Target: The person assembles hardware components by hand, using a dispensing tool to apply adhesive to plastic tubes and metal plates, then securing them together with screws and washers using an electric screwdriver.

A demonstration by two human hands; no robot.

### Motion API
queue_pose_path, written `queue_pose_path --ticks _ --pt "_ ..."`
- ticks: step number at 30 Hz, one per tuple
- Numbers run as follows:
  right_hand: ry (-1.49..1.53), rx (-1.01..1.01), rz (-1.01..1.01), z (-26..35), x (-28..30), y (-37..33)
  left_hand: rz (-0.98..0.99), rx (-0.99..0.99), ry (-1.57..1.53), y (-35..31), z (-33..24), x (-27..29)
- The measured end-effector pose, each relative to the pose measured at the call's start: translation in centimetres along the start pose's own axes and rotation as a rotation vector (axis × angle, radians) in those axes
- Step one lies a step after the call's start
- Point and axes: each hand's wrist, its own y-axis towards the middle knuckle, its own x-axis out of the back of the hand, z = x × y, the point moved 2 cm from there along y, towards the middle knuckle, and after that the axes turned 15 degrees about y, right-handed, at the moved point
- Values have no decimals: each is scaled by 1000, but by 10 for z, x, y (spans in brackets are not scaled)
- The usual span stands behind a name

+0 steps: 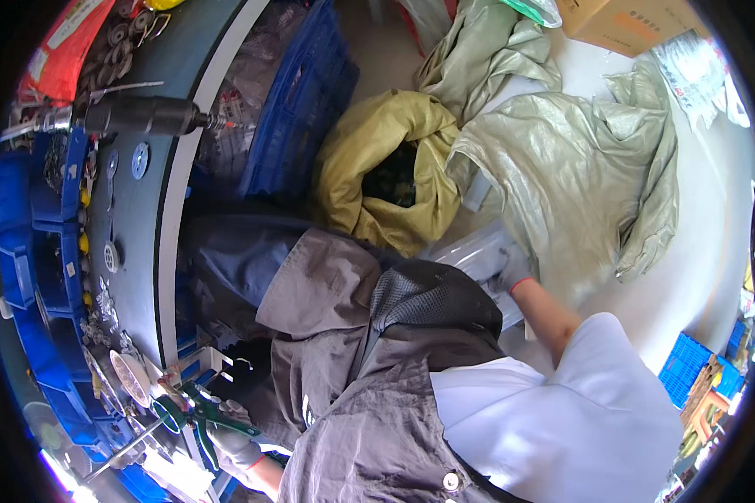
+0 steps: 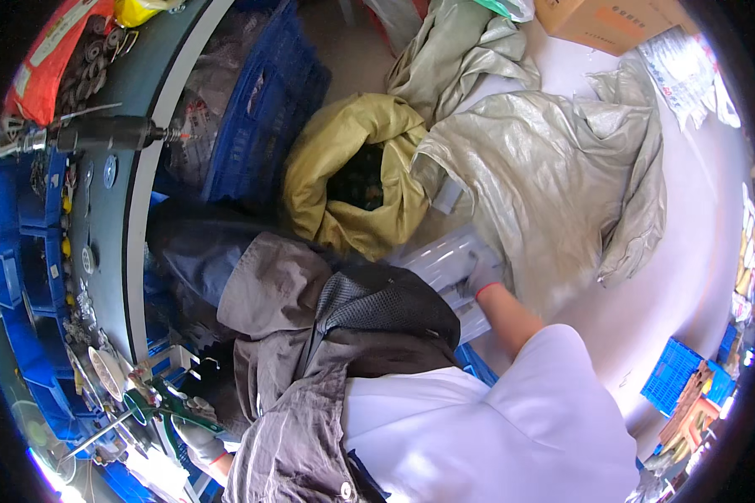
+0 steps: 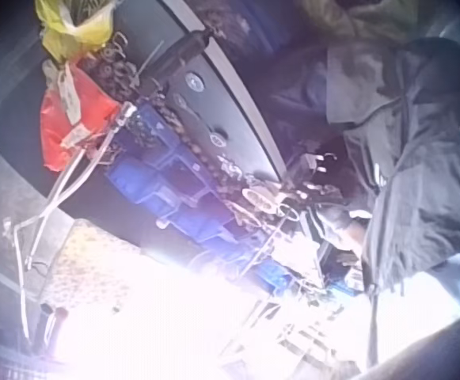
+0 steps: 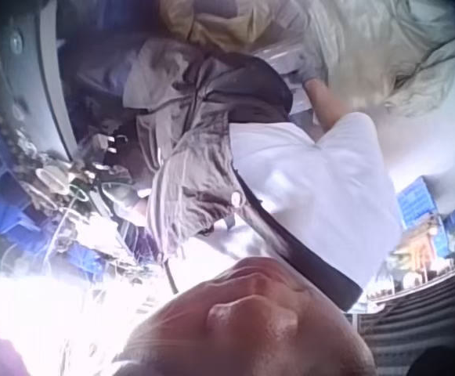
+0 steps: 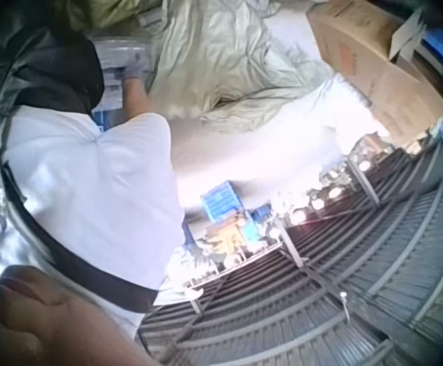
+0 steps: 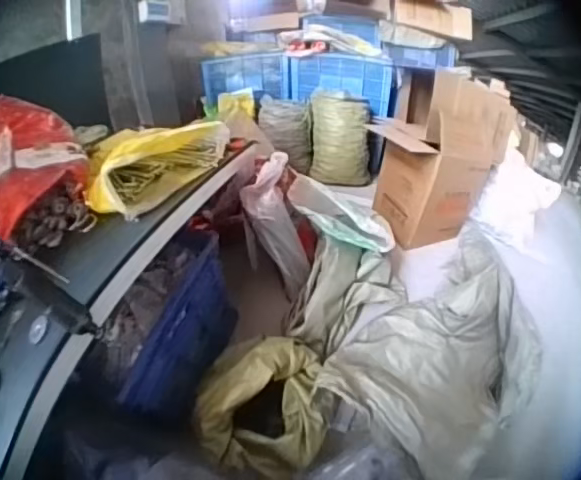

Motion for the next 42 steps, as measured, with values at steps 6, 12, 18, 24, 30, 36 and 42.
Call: queue_pose_path --ticks 6,12,18,24,30,36,42 --pt "812 -676 -39 123 -146 -41 -402 -641 937 -27 -37 -72" --pt "416 -879 1082 154 -356 -214 -330 -813 727 -45 -56 -136" --pt "376 -335 1940 203 -488 -427 -435 -965 1080 -24 -77 -143" --pt "62 821 2158 243 -585 -588 -472 -956 1088 -28 -71 -149" --pt "-311 -223 2303 156 -615 -573 -458 -999 1031 -16 -74 -143" --pt "-315 -26 2000 50 -570 -490 -450 -1017 973 -5 -80 -138" --pt "-31 -458 1998 85 -553 -495 -156 -770 687 -48 -111 -170"
